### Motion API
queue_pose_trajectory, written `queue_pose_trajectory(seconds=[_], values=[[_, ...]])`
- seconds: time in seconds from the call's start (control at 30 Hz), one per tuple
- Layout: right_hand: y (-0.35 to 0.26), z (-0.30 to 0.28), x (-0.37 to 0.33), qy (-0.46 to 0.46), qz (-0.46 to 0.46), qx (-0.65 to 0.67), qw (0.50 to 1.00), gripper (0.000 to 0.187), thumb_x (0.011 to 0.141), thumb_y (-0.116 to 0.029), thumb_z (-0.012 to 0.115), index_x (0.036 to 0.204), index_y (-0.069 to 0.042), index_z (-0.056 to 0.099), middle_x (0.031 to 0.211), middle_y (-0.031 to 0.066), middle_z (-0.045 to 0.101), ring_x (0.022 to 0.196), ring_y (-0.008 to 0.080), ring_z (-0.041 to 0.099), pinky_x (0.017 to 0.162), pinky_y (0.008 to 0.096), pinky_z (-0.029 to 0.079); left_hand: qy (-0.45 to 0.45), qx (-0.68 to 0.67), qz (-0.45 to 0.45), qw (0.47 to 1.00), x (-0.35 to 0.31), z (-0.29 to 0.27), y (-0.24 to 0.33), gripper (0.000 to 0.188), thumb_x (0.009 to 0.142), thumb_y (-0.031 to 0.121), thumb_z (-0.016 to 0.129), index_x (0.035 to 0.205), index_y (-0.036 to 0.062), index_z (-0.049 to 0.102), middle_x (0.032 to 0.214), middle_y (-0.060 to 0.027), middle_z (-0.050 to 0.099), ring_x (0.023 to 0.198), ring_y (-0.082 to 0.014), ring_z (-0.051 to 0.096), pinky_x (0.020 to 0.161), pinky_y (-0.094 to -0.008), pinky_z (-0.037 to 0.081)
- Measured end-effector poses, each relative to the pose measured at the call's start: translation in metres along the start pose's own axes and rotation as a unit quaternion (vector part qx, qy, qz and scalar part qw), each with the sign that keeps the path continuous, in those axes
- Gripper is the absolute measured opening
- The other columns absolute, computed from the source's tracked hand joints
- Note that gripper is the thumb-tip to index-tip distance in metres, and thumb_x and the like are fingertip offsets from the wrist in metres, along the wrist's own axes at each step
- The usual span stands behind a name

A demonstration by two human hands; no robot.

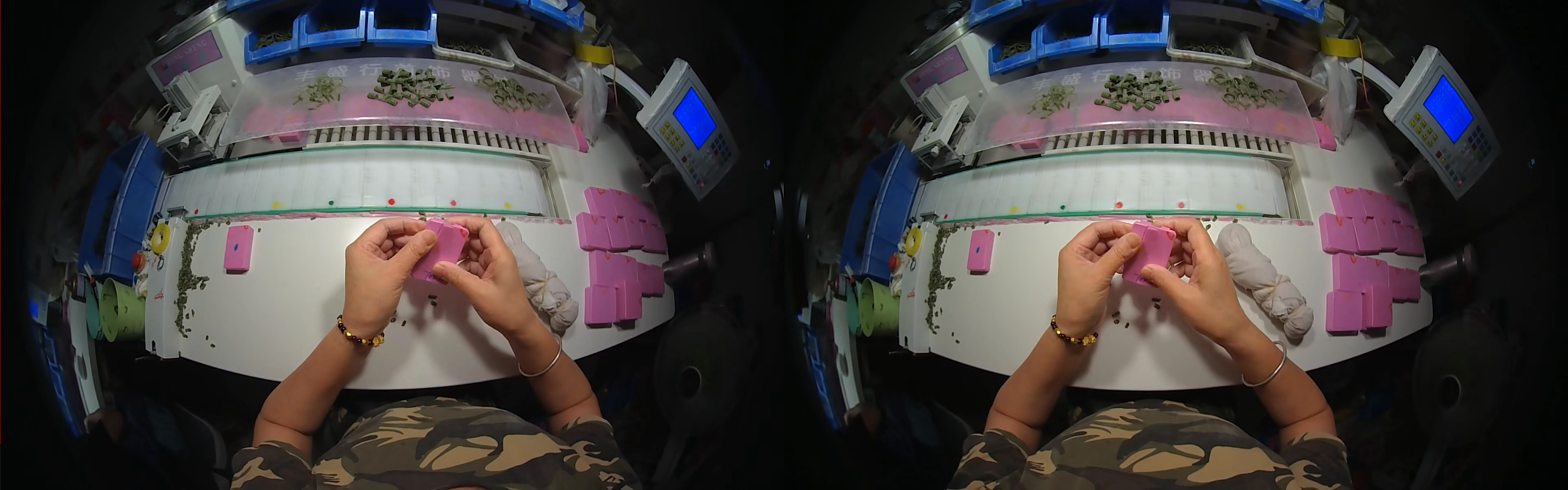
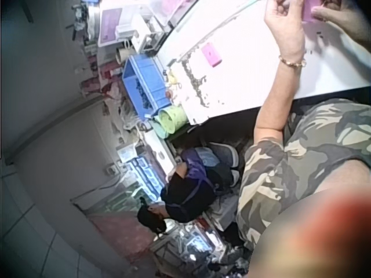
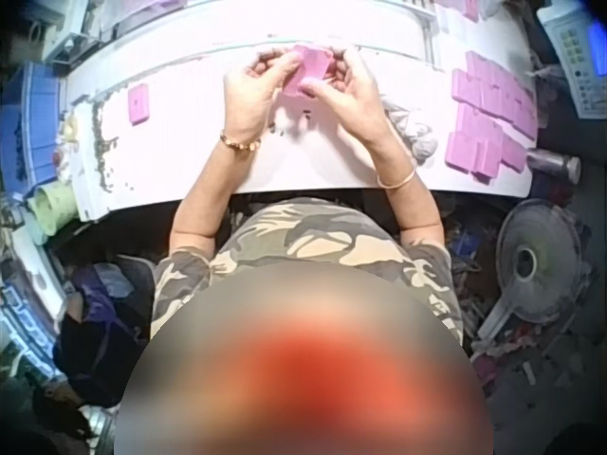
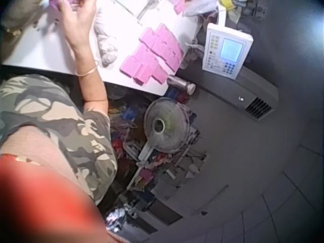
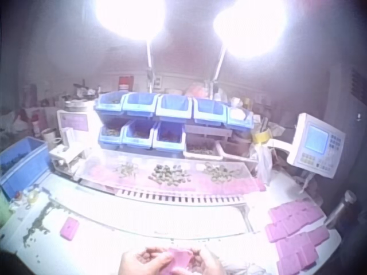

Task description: The recorder is assembling small decorative items by placing green components into pink molds and then bagging the finished results.

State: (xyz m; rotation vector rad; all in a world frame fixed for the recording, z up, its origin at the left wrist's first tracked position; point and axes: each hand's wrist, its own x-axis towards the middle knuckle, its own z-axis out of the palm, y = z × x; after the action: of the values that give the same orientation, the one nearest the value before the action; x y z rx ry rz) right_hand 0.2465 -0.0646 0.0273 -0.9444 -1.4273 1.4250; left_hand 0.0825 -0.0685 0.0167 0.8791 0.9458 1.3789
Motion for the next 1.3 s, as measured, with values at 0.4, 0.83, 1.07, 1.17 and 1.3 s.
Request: queue_pose_trajectory(seconds=[0.4,0.83,1.07,1.17,1.3], values=[[-0.007,-0.003,0.007,0.087,0.067,0.210,0.972,0.026,0.093,-0.012,0.064,0.110,-0.003,0.047,0.093,0.0053,0.060,0.071,0.0070,0.055,0.059,0.0209,0.044,-0.075,0.331,0.358,0.870,-0.004,0.010,-0.017,0.052,0.080,0.007,0.075,0.122,0.0032,0.044,0.125,-0.0199,0.054,0.106,-0.0309,0.059,0.091,-0.0368,0.048],[-0.004,-0.005,0.001,0.056,-0.045,0.049,0.996,0.025,0.093,-0.010,0.066,0.114,-0.002,0.056,0.103,0.0032,0.061,0.093,0.0087,0.058,0.083,0.0232,0.047,-0.164,-0.300,-0.193,0.920,-0.012,0.012,0.002,0.043,0.105,0.040,0.036,0.121,0.0020,0.049,0.103,-0.0108,0.060,0.077,-0.0154,0.058,0.070,-0.0313,0.054],[-0.007,-0.009,-0.009,0.076,-0.084,0.038,0.993,0.013,0.093,-0.008,0.064,0.103,-0.002,0.060,0.093,0.0006,0.063,0.087,0.0063,0.058,0.079,0.0215,0.046,-0.144,0.033,0.050,0.988,-0.018,0.010,-0.001,0.021,0.101,0.015,0.053,0.114,-0.0017,0.052,0.108,-0.0092,0.063,0.097,-0.0141,0.064,0.085,-0.0281,0.052],[-0.006,-0.015,-0.011,0.040,-0.045,0.118,0.991,0.010,0.093,-0.008,0.065,0.101,-0.003,0.061,0.091,-0.0005,0.064,0.083,0.0051,0.056,0.074,0.0209,0.045,-0.172,0.022,0.055,0.983,-0.018,0.004,0.000,0.021,0.101,0.015,0.053,0.113,-0.0026,0.054,0.104,-0.0080,0.064,0.096,-0.0128,0.063,0.085,-0.0272,0.052],[-0.001,-0.015,-0.012,0.027,0.021,0.254,0.967,0.010,0.092,-0.008,0.066,0.100,-0.004,0.063,0.090,-0.0009,0.065,0.081,0.0052,0.056,0.070,0.0216,0.044,-0.185,-0.039,0.032,0.981,-0.018,0.004,-0.001,0.020,0.100,0.014,0.055,0.111,-0.0032,0.056,0.103,-0.0069,0.064,0.095,-0.0114,0.062,0.084,-0.0262,0.052]])
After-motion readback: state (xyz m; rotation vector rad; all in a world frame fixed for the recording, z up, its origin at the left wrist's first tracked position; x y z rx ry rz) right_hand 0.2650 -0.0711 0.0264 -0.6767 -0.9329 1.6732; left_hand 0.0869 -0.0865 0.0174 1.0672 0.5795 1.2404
